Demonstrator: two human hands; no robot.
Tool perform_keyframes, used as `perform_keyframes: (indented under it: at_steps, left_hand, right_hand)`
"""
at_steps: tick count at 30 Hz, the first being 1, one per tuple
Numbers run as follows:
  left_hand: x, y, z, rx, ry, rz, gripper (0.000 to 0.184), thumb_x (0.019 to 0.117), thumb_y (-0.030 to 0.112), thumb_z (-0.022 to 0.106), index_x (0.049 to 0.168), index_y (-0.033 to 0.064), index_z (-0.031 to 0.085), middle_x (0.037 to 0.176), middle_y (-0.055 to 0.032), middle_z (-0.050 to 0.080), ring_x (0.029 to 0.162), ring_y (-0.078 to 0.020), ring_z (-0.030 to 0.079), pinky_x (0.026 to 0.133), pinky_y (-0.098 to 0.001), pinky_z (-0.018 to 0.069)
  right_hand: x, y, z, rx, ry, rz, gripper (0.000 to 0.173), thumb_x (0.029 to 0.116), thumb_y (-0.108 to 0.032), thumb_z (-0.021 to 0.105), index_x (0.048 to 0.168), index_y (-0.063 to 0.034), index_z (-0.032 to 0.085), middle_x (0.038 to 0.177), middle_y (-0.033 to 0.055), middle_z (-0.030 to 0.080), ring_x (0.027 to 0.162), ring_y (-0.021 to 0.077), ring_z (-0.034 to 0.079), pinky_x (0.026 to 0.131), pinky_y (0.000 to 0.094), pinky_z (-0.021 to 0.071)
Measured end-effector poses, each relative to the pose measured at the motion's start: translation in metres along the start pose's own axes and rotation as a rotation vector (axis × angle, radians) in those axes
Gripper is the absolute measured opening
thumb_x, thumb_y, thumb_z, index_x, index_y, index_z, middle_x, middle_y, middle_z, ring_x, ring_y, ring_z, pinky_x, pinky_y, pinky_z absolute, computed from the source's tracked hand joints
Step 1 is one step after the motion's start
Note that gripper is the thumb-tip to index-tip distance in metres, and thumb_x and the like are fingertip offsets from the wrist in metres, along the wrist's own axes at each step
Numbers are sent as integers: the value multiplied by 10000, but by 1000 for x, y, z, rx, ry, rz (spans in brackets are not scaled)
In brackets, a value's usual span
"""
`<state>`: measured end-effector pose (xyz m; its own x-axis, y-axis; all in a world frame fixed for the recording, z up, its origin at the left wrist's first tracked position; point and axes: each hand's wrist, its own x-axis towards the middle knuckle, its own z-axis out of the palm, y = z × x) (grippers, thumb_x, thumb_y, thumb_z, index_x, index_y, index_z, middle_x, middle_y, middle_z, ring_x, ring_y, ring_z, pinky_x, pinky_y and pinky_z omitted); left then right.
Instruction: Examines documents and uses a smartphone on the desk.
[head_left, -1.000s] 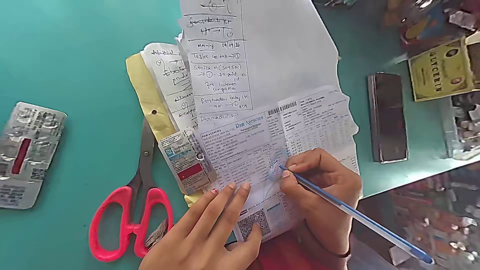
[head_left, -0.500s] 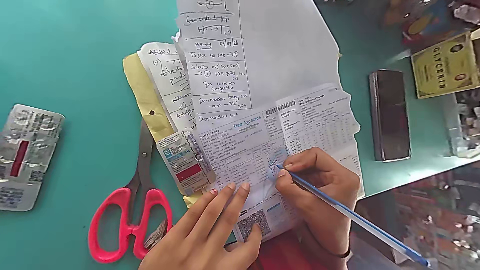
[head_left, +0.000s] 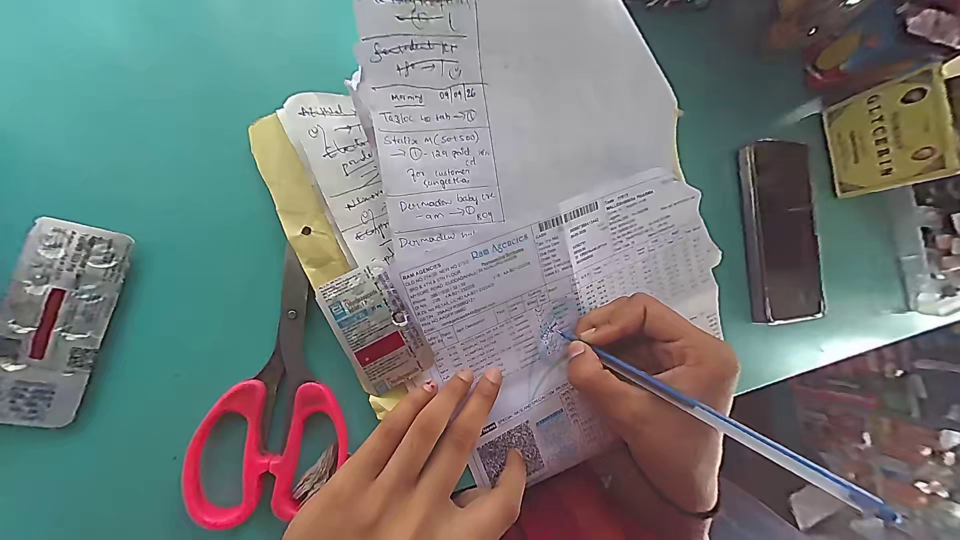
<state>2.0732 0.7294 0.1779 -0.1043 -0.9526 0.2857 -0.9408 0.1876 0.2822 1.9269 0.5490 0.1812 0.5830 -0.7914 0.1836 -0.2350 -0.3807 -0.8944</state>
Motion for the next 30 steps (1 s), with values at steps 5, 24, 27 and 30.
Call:
perform_keyframes:
  at_steps: [5,24,27,30]
  left_hand:
    - [1,0,0,3,4,1,299,1074,120,423,1214,242,657,1388,-194,598,1284,-336,553,1045,-442,394]
    - [1,0,-1,0,-2,-3,298,1073,115,426,1225,241,649,1391,-196,595,1285,-341,553,1044,-444,398]
    - [1,0,0,0,0,-7,291,1074,126,428,1218,246,651,1385,-193,601,1285,-339,557,1045,-443,400]
    - [1,1,-1,-1,-4,-12,293,1073,129,431,1222,249,654,1387,-189,602,1289,-337,553,1047,-442,396]
  right_hand:
    - [-1,2,2,-8,21,1,94,736,-97,715,800,-135,658,753,-118,678,630,-71,621,545,91,530]
    - [-2,3,2,-48,29,-5,110,727,-95,720,803,-138,653,762,-118,681,622,-74,620,540,87,531]
    - [-2,5,3,-80,34,-18,101,732,-98,715,803,-124,648,760,-114,679,628,-79,619,547,81,528]
    - [-3,5,2,-78,31,-23,107,731,-98,716,805,-125,644,756,-115,672,621,-82,610,536,78,519]
